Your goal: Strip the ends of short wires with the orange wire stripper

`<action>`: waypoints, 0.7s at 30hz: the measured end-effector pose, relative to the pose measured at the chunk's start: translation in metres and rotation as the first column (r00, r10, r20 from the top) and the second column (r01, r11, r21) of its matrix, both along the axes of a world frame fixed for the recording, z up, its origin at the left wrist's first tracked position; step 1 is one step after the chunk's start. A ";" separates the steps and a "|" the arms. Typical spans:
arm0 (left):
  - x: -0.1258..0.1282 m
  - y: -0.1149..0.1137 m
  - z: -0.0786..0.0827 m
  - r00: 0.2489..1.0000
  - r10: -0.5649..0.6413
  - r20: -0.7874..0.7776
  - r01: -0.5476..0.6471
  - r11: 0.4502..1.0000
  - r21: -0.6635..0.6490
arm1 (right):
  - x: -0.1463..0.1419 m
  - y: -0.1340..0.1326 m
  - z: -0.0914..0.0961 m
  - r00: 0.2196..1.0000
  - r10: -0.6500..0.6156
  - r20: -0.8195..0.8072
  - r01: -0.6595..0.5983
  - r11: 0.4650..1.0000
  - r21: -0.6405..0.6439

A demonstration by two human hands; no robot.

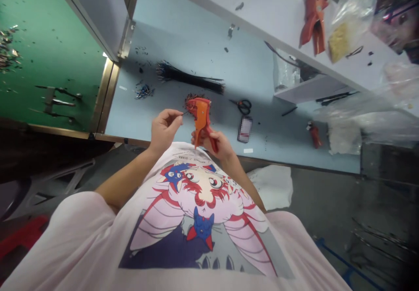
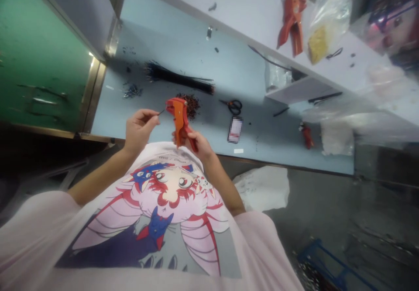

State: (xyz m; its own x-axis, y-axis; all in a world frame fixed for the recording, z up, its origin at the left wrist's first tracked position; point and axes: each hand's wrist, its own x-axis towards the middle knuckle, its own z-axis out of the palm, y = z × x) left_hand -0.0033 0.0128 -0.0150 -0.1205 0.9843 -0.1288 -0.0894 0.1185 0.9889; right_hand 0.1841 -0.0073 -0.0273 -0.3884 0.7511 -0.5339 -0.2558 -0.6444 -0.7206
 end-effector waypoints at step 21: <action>0.014 -0.015 0.005 0.981 -0.145 -0.125 0.177 0.939 0.295 | -0.006 -0.019 0.041 0.894 0.145 -0.423 -0.179 0.983 -0.042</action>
State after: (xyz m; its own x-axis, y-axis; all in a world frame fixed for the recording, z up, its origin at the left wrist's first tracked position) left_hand 0.0103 -0.0020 -0.0103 0.0460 0.9819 0.1836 0.0072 -0.1841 0.9829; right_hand 0.1778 -0.0267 0.0137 -0.7007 0.6214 -0.3505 -0.4085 -0.7522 -0.5170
